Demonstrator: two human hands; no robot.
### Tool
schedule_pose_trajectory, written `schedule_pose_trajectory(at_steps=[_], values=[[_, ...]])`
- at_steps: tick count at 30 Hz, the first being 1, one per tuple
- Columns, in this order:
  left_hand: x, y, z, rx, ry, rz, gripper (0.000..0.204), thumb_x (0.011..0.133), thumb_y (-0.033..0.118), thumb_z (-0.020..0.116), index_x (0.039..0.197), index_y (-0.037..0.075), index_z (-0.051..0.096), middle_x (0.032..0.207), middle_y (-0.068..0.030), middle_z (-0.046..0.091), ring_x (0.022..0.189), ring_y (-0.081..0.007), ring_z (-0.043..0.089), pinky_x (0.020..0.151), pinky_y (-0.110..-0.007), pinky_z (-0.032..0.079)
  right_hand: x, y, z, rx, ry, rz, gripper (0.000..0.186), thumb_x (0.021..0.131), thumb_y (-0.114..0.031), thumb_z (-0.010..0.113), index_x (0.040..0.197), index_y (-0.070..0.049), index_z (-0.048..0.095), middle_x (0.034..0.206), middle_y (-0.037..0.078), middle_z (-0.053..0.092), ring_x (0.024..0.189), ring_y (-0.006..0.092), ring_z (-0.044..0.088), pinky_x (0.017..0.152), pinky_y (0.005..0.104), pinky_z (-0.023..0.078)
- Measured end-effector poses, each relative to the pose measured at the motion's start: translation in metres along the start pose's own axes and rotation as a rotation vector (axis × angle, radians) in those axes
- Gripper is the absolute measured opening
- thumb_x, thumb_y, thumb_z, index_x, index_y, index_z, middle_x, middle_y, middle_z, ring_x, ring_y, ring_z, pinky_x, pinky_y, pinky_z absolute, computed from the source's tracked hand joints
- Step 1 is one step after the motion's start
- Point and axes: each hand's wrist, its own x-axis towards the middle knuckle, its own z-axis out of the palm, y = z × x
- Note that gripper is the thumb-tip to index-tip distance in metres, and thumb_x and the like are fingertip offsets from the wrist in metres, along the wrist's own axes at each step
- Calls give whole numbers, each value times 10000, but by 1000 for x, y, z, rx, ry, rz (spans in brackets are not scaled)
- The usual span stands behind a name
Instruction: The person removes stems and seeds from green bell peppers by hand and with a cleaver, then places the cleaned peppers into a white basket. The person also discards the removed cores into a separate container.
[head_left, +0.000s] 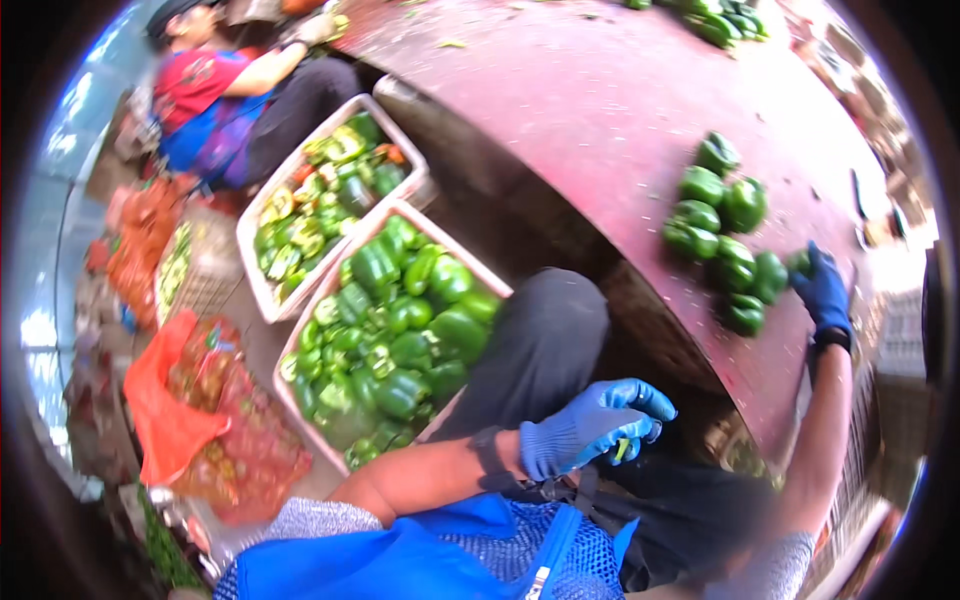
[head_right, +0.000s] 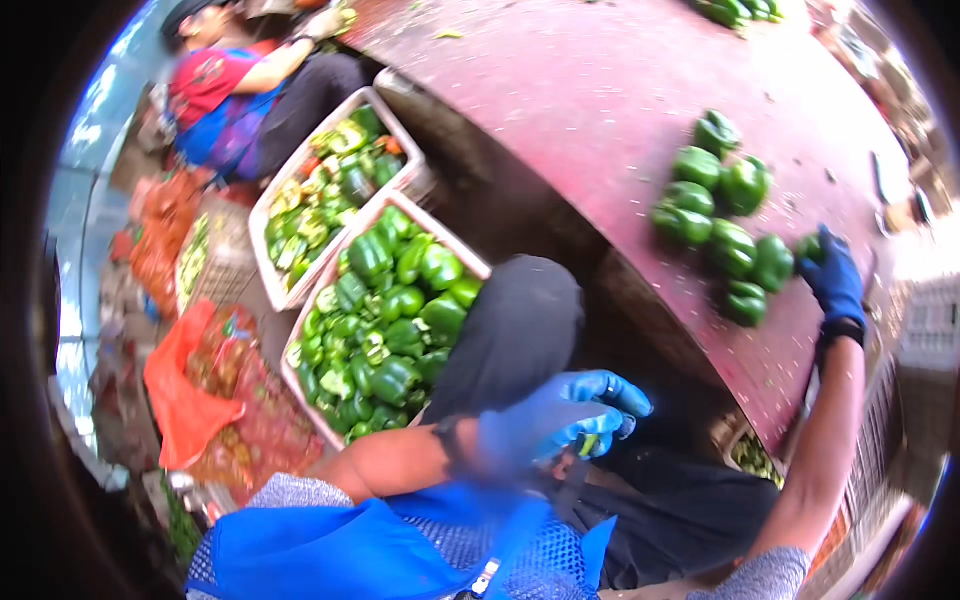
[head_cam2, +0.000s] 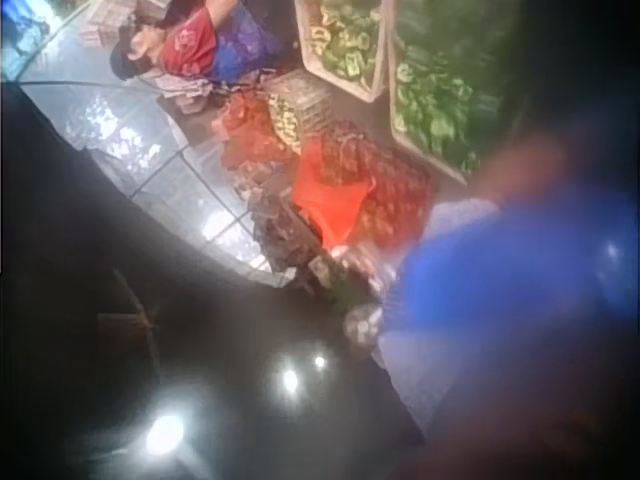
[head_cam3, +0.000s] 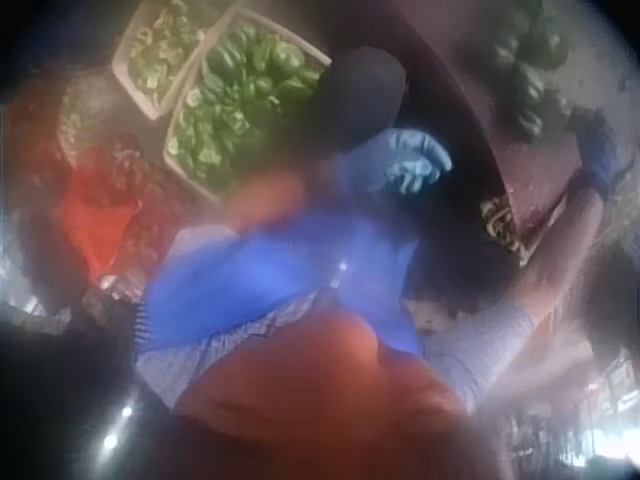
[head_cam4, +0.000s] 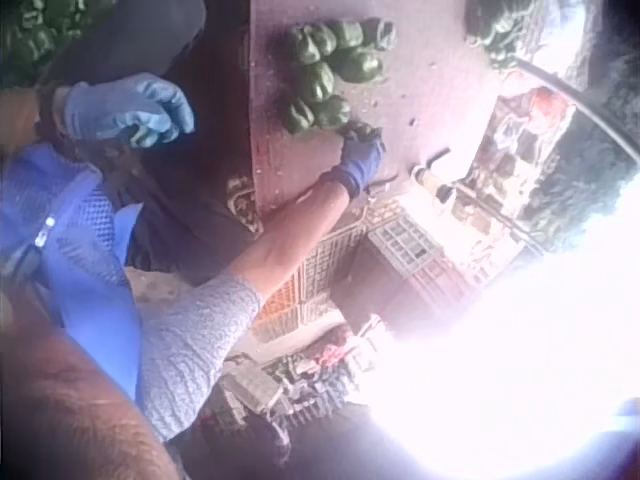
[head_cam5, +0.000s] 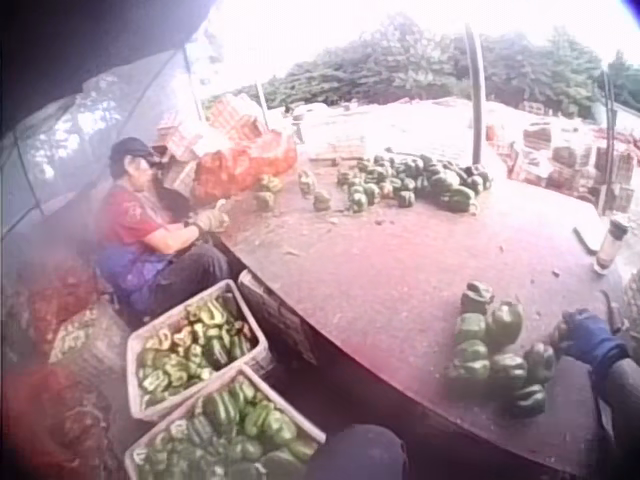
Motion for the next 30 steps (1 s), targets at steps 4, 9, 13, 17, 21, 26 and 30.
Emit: schedule_pose_trajectory(at_steps=[4, 9, 13, 17, 21, 26, 30], values=[[-78, 62, -30, 101, 211, 344, 309, 964, 130, 609, 1245, 5, 640, 981, -63, 669, 741, -94, 638, 649, -220, 517, 17, 37, 24, 16, 28, 55, 795, 776, -188, 818, 1488, -64, 486, 1256, 250, 642, 1097, 401, 660, 978, 464, 515], [-156, 91, -120, 310, 678, 774, 298, 997, 152, 595, 1268, 33, 628, 1073, -50, 669, 888, -134, 649, 781, -269, 539, 8, 36, 35, 297, 67, 178, 639, 852, -194, 764, 1417, -16, 526, 1118, 218, 714, 815, 255, 712, 720, 374, 568], [-164, 88, -203, 385, 1017, 833, 302, 1000, 130, 613, 1278, 14, 620, 1071, -39, 663, 915, -98, 628, 831, -240, 519, -33, 40, 32, 416, 90, 248, 578, 886, -206, 731, 1404, -35, 541, 1055, 116, 717, 789, 152, 662, 698, 304, 537], [-172, 66, -255, 468, 1015, 685, 360, 1002, 191, 648, 1317, 19, 615, 1188, -22, 659, 1077, -83, 613, 934, -258, 503, -76, 21, 19, 817, 106, 155, 492, 909, -196, 714, 1358, -43, 584, 1082, 69, 713, 834, 132, 656, 723, 271, 529], [-164, 78, -185, 607, 975, 806, 375, 1018, 190, 613, 1345, 7, 591, 1212, -45, 655, 1098, -119, 623, 974, -291, 508, -138, -62, -44, 978, -33, 311, 414, 983, -301, 657, 1345, -103, 631, 1122, 26, 734, 979, 127, 706, 692, 235, 520], [-117, 72, -43, 583, 492, 851, 413, 1000, 155, 617, 1375, -8, 557, 1255, -91, 648, 1121, -215, 661, 955, -335, 547, -228, -197, -95, 1297, 116, 293, 423, 1017, -330, 580, 1337, -57, 626, 1193, 61, 707, 1059, 171, 695, 711, 272, 560], [-50, 33, 16, 566, 104, 583, 726, 890, 187, 797, 1489, -15, 440, 1395, -192, 572, 1241, -272, 593, 981, -370, 533, -268, -238, -91, 1505, -178, 147, 476, 944, -299, 660, 1288, 26, 615, 1108, 66, 707, 984, 134, 676, 837, 265, 533]])
